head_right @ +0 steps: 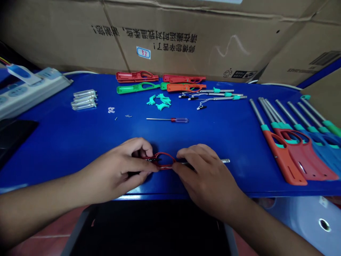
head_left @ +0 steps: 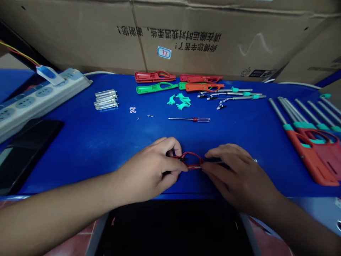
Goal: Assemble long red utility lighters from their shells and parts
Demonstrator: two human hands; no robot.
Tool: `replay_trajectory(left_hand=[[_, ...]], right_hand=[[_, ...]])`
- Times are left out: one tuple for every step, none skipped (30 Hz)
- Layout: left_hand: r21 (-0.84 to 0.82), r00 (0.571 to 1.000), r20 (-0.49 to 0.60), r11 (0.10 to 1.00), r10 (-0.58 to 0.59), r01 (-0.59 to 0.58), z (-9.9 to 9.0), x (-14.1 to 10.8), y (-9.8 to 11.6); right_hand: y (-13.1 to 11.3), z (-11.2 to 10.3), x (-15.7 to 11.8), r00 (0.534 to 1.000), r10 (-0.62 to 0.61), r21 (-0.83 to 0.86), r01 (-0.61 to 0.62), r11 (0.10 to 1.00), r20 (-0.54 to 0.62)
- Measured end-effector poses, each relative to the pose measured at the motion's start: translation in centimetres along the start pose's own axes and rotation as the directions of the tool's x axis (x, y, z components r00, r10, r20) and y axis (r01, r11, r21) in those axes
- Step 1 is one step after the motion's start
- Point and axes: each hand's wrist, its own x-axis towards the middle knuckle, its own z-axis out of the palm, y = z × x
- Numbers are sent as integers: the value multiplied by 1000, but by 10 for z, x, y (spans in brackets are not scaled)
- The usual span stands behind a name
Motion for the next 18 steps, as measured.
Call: replay_trajectory(left_hand=[[-1, 1000, 0, 1000, 1, -1, 0, 0, 0], [-1, 1000, 1, 1000, -1, 1, 0, -1, 0], [-2, 1000, 3, 1000, -3, 3, 0, -1, -1], [-3, 1000, 4, 1000, -5, 5, 0, -1, -1], [-5, 1000, 6, 1000, -8, 8, -1, -1, -1], [-6, 1000, 10, 1000, -11, 11, -1, 0, 0], [-7, 1000, 14, 1000, -15, 15, -1, 0, 0], [-8, 1000, 18, 1000, -20, 20, -1, 1, 0], [-9, 1000, 21, 1000, -23, 23, -1, 1, 1], [-10, 999, 22, 1000, -27, 27, -1, 2, 1], [-12, 999, 24, 1000, -28, 29, -1, 2, 2], [-15, 999, 24, 999, -30, 30, -2, 3, 2], [-19, 999, 25, 999, -31, 32, -2, 3, 2], [-22, 999, 28, 999, -35, 35, -2, 3, 3], [-25, 999, 30, 999, -39, 40, -2, 3, 3], [-27, 999, 32, 999, -42, 43, -3, 3, 3], [-27, 998, 35, 999, -44, 45, -3, 2, 3], [-26, 998, 37, 999, -44, 45, -3, 2, 3]], right_hand=[[-1, 0, 1, 1000, -4, 5, 4, 1000, 14], [-1, 0, 2, 1000, 1, 14, -1, 1000, 29], [-2, 0, 3, 999, 10, 21, -11, 1000, 42], [-3, 0, 4, 998, 19, 24, -20, 1000, 55], [-4, 0, 5, 998, 27, 20, -29, 999, 65], [-5, -1, 6, 997, 33, 17, -35, 999, 68], [-7, -1, 6, 997, 38, 19, -39, 999, 64], [-9, -1, 7, 998, 40, 31, -42, 999, 58], [-11, 0, 7, 998, 42, 50, -44, 998, 52], [-13, 1, 7, 998, 46, 74, -49, 996, 46], [-15, 2, 7, 998, 53, 98, -57, 994, 38], [-17, 3, 7, 998, 63, 117, -66, 991, 30], [-18, 4, 7, 997, 72, 128, -74, 989, 18], [-19, 6, 7, 997, 79, 134, -79, 988, 1], [-20, 7, 7, 996, 85, 138, -82, 987, -13], [-20, 7, 8, 996, 91, 142, -87, 986, -18], [-20, 8, 8, 995, 101, 146, -98, 984, -12], [-20, 8, 9, 994, 113, 148, -111, 983, -2]])
